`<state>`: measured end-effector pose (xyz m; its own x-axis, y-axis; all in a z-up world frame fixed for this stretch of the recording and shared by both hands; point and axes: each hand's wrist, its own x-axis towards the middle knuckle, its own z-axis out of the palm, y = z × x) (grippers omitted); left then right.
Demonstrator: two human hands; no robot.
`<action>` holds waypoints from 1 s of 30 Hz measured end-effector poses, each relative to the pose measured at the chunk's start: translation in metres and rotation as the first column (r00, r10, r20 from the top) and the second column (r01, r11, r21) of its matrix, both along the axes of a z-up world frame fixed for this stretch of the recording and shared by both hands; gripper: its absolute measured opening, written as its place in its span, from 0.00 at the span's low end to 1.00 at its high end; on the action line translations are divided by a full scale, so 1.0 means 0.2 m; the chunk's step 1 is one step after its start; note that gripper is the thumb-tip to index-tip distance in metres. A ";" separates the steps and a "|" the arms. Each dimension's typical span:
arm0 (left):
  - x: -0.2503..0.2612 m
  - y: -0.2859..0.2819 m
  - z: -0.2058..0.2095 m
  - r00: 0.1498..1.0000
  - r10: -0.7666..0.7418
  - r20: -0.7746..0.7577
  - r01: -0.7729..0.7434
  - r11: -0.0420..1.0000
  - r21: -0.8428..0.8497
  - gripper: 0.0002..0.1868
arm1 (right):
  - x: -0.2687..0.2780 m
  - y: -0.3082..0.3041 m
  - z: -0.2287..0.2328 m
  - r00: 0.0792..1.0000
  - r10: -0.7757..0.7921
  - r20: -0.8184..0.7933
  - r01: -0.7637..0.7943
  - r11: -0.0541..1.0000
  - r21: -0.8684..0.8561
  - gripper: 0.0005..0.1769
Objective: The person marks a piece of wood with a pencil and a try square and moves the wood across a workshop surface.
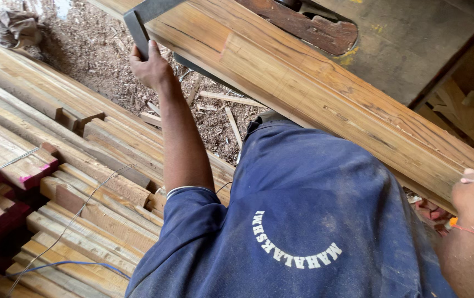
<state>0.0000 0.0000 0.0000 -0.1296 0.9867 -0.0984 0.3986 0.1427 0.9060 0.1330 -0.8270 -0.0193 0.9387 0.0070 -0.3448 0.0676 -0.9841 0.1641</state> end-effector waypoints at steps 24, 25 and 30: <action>0.39 0.44 -0.06 0.515 -0.076 -0.854 -0.330 0.902 -0.279 0.34 | -0.03 0.39 0.37 0.997 -0.064 0.051 0.068 0.994 -0.087 0.27; 0.37 0.47 -0.08 0.409 -0.140 -0.902 -0.311 0.907 -0.282 0.36 | -0.03 0.41 0.39 0.996 -0.069 0.047 0.073 0.994 -0.085 0.27; 0.36 0.48 -0.09 0.504 0.012 -0.864 -0.413 0.882 -0.229 0.50 | -0.07 0.49 0.44 0.996 -0.075 0.053 0.079 0.994 -0.076 0.30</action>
<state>0.0714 0.0953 -0.0174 -0.5474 0.8219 -0.1577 0.8293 0.5580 0.0297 0.1194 -0.7299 0.0694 0.9515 -0.0911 -0.2939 -0.0180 -0.9701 0.2421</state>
